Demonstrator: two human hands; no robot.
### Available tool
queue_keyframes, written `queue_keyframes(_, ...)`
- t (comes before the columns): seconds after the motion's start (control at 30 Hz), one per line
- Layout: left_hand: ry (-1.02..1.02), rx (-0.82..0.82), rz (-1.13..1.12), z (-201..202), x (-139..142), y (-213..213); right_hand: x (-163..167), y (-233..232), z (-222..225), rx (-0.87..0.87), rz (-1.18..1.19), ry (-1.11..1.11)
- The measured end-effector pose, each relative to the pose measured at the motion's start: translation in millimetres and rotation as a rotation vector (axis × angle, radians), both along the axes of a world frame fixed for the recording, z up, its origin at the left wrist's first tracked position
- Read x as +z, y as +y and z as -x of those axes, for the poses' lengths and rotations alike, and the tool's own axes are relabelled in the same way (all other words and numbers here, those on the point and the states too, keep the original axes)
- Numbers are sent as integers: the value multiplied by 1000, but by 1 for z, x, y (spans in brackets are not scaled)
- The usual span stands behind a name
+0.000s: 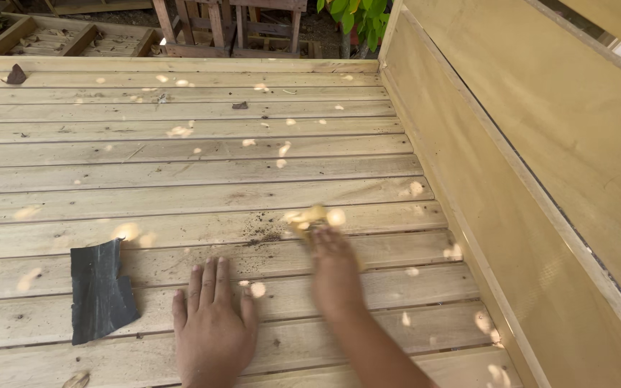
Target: The person sands the slatted wooden surface of a large furniture frame, rubbing a sanding block back and forth across the planks with one hand while steadying the wood with the other. They work across different sections of the slats, briefly pick up and reposition a dark sanding sheet, and continue sanding along the boards.
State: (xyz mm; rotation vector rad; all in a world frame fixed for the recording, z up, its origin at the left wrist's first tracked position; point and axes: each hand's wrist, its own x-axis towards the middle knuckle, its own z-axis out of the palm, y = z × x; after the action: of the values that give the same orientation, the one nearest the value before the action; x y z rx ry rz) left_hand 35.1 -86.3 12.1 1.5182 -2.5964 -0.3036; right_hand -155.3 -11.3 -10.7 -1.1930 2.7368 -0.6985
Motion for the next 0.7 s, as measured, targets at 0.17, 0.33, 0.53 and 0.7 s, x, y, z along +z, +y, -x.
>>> queue_keyframes(0.17, 246, 12, 209, -8, -21, -8, -4, -72, -82, 426, 39, 12)
queue_keyframes(0.33, 198, 23, 171, -7, -20, -6, 26, 13, 9, 42, -60, 87)
queue_keyframes(0.53, 100, 18, 23, -3, -3, -2, 28, 21, -9, 70, -102, 60)
queue_keyframes(0.7, 133, 21, 23, -5, 1, -3, 30, -76, -80, 470, -132, 16)
